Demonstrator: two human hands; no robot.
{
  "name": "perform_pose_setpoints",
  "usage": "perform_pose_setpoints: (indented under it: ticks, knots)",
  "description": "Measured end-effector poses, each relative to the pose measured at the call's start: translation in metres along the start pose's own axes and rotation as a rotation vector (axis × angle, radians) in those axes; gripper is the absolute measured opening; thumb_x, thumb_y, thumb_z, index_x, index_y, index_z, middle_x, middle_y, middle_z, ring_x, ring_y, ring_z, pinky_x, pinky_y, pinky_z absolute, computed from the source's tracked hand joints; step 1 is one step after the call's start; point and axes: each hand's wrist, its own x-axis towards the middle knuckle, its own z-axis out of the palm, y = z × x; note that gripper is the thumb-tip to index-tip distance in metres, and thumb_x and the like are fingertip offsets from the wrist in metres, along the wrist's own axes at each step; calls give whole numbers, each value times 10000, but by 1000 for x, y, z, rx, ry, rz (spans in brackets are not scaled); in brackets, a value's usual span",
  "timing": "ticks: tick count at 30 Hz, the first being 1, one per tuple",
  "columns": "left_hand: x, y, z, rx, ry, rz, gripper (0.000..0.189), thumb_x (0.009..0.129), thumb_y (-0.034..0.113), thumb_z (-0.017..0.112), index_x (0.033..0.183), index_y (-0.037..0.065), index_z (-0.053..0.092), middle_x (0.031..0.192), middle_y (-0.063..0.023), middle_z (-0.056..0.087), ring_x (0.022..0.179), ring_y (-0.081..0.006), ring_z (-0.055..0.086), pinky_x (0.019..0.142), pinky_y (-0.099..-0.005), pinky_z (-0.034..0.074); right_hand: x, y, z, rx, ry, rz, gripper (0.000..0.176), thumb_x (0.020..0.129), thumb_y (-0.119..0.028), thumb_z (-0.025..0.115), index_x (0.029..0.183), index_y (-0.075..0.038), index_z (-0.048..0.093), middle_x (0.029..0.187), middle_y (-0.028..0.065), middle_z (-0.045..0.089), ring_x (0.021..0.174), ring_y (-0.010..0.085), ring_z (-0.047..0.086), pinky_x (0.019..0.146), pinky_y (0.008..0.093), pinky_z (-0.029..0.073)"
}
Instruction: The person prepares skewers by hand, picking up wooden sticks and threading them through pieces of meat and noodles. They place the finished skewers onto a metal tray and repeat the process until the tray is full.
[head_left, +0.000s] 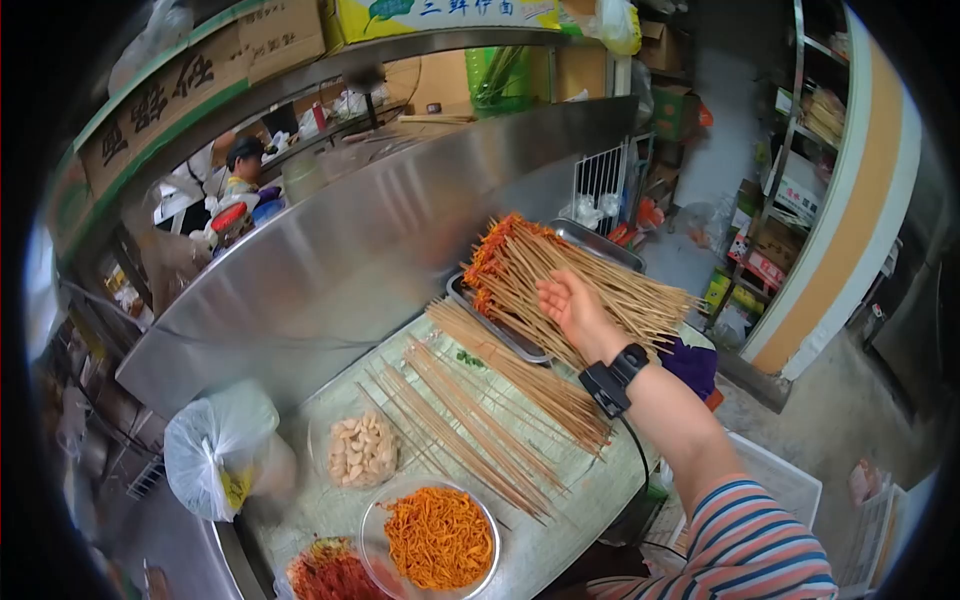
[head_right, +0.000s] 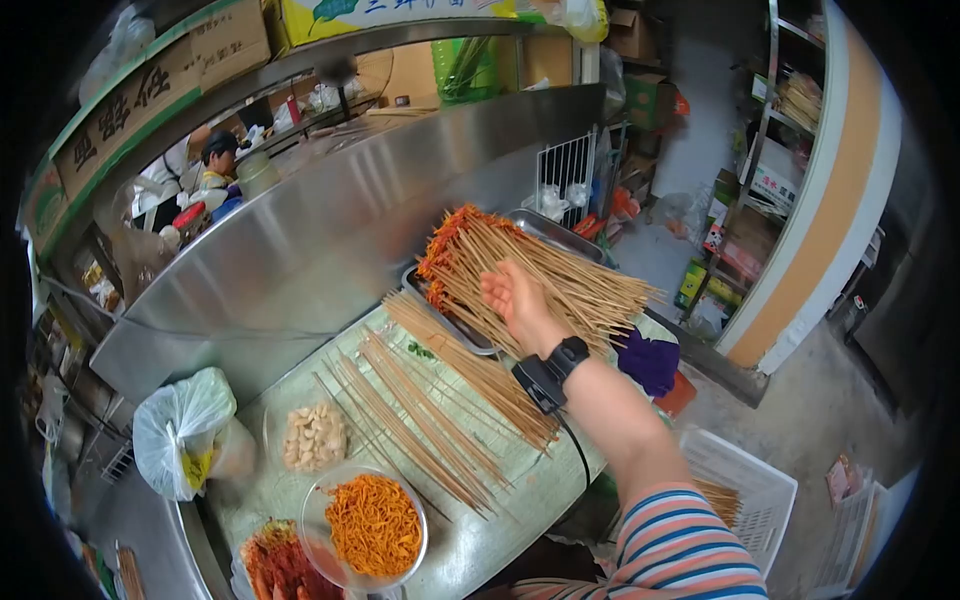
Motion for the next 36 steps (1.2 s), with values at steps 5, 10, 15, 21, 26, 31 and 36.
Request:
perform_pose_setpoints:
  ticks: [5,10,15,21,26,31,36]
  knots:
    - [-26,-38,34,-258,161,35,343,793,121,567,1092,-47,556,1315,-210,444,1209,-411,404,1027,-488,283,-57,30,34,-822,-509,191,216,864,-199,597,945,0,618,823,60,653,668,101,600,577,232,489]
    - [-3,5,-9,1,-12,-63,242,840,129,575,998,-54,583,1267,-240,481,1167,-423,432,984,-483,345,-85,91,53,-1962,-758,-454,228,767,-167,650,858,42,646,813,200,642,696,306,630,615,370,508]
    - [-20,-12,5,-167,10,-180,294,761,17,530,1044,-57,564,1300,-231,446,1193,-388,420,1021,-435,301,-82,113,60,-2242,-724,-139,174,748,-83,590,853,30,670,897,240,635,810,358,633,693,423,513]
    - [-12,-2,-6,-259,25,-224,282,720,-19,513,993,-55,577,1290,-233,453,1191,-386,427,1024,-427,302,-65,95,51,-2000,-660,56,193,703,-169,684,722,20,649,635,112,645,531,192,631,541,308,488]
    - [-13,-7,-2,-249,51,-192,283,704,-21,515,976,-55,583,1279,-236,465,1177,-390,445,1014,-428,323,-67,74,57,-1594,-583,136,219,781,-192,648,678,1,626,595,71,624,500,133,602,466,281,457]
    - [-13,-7,-4,-272,38,-216,279,691,-22,521,959,-53,592,1260,-242,479,1156,-394,463,996,-430,345,-50,74,90,-1389,-651,144,181,800,-144,628,681,-11,603,607,50,596,488,108,557,434,253,417]
    - [-11,-3,-5,-278,55,-226,270,695,-22,528,956,-55,591,1240,-242,491,1142,-391,471,991,-429,347,-27,88,126,-1420,-689,133,193,815,-146,602,663,-28,592,606,37,588,484,96,533,427,245,414]
